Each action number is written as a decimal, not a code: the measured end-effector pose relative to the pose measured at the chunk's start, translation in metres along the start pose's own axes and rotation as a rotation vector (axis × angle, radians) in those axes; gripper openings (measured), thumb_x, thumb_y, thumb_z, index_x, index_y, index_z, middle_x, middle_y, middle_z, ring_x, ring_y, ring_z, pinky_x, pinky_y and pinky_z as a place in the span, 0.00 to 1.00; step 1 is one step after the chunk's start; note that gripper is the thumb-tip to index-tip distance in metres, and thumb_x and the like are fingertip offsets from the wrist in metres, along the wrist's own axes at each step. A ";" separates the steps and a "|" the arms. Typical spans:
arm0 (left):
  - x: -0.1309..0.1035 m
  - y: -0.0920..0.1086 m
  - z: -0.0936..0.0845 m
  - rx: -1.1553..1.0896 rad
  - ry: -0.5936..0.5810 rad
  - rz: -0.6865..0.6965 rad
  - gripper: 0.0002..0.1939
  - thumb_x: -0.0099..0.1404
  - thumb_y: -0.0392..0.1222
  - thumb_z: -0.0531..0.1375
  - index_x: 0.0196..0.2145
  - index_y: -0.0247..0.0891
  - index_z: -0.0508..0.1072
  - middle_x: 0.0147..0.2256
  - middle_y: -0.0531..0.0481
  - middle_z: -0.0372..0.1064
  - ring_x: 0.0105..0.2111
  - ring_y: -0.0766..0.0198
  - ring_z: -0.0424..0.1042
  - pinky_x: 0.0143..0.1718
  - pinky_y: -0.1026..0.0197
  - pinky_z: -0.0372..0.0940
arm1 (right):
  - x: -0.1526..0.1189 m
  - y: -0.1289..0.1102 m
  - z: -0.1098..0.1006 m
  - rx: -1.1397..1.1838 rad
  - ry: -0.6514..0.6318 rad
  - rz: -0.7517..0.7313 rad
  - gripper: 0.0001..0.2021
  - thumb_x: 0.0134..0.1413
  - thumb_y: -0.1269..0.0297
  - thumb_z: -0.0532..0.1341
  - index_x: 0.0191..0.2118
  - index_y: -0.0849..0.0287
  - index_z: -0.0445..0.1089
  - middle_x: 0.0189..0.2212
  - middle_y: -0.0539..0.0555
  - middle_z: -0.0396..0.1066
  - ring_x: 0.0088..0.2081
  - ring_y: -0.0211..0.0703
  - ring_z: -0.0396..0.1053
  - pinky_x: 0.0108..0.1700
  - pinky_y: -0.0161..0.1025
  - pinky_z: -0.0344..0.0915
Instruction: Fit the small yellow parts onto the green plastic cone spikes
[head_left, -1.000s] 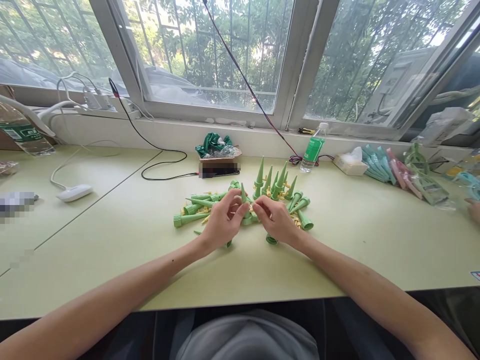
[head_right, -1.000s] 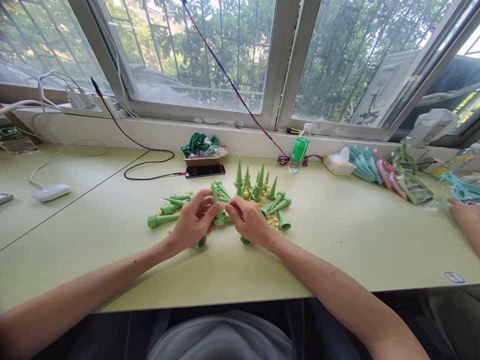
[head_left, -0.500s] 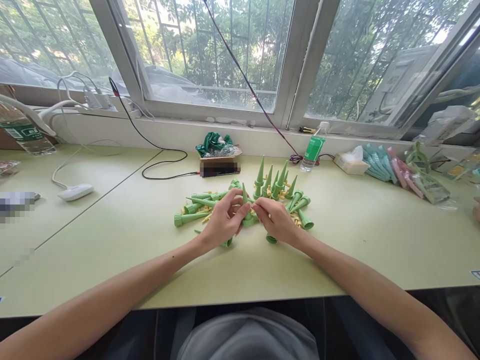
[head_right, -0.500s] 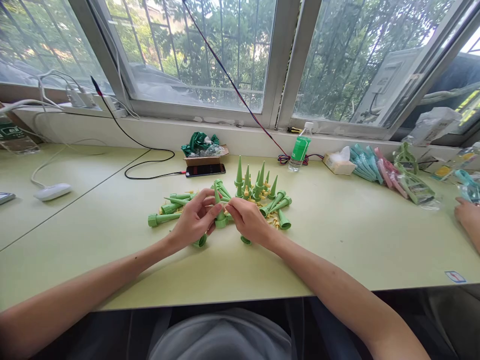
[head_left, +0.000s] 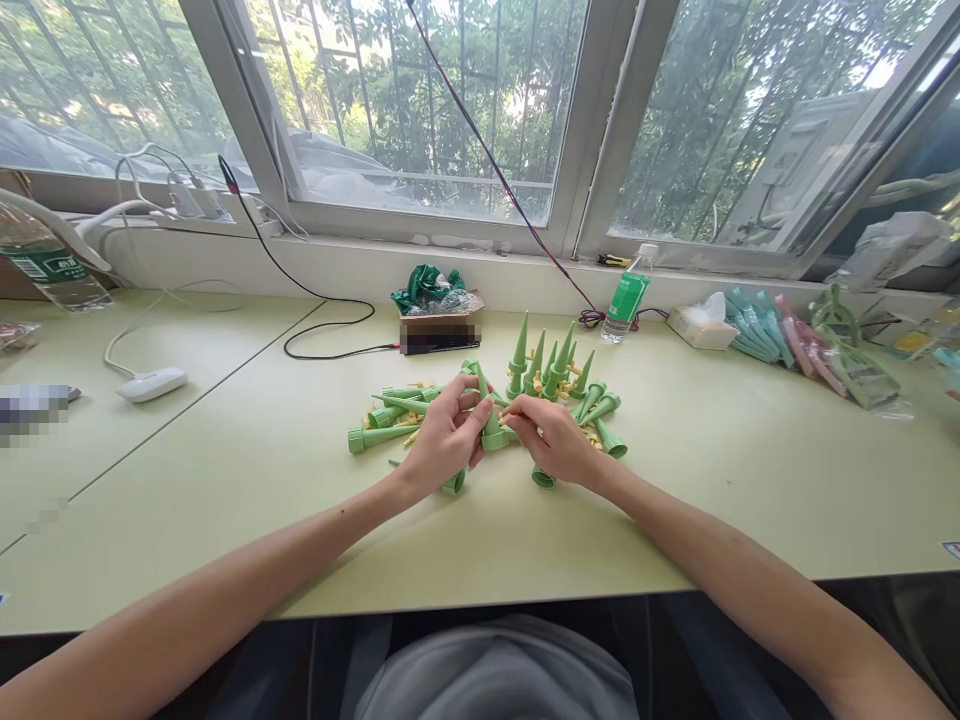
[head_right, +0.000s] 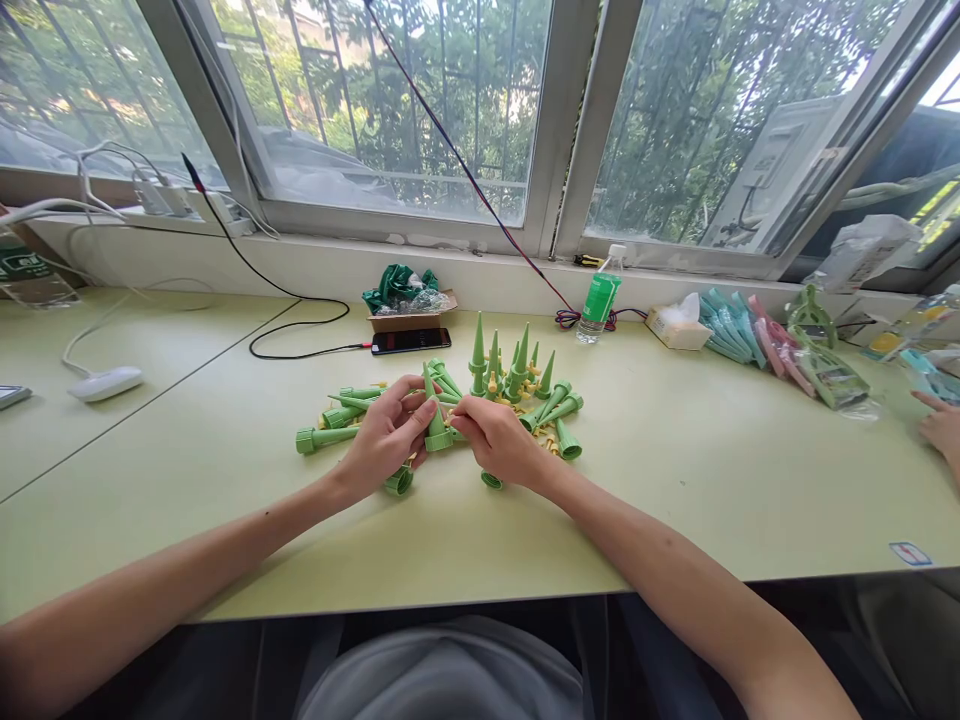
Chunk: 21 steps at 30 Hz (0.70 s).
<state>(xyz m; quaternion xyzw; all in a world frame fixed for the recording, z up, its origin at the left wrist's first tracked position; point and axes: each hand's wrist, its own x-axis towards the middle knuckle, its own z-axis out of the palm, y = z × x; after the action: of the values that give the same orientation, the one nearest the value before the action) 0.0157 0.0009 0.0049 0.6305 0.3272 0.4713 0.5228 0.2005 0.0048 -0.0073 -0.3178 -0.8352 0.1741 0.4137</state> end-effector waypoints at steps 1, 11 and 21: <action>0.000 -0.001 0.000 0.008 -0.001 0.010 0.15 0.67 0.53 0.59 0.42 0.42 0.61 0.28 0.57 0.64 0.13 0.77 0.56 0.11 0.70 0.58 | 0.000 0.001 0.000 -0.012 0.004 -0.013 0.10 0.68 0.66 0.51 0.32 0.58 0.60 0.24 0.47 0.60 0.25 0.34 0.56 0.30 0.33 0.54; -0.002 -0.009 -0.009 0.710 -0.014 0.669 0.08 0.69 0.35 0.54 0.46 0.39 0.64 0.27 0.54 0.64 0.23 0.71 0.60 0.26 0.67 0.59 | -0.003 0.001 0.004 -0.042 -0.035 0.002 0.16 0.71 0.61 0.45 0.28 0.56 0.49 0.22 0.45 0.52 0.23 0.34 0.50 0.28 0.34 0.50; -0.002 -0.012 -0.010 0.737 0.012 0.691 0.10 0.69 0.35 0.54 0.48 0.40 0.65 0.29 0.52 0.66 0.25 0.69 0.62 0.28 0.66 0.62 | -0.003 0.000 0.006 -0.014 0.006 0.038 0.17 0.71 0.60 0.45 0.27 0.56 0.52 0.21 0.45 0.53 0.22 0.34 0.51 0.28 0.34 0.51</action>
<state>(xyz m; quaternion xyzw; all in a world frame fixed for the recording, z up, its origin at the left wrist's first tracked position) 0.0067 0.0050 -0.0070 0.8418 0.2470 0.4738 0.0770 0.1974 0.0032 -0.0124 -0.3370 -0.8290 0.1753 0.4105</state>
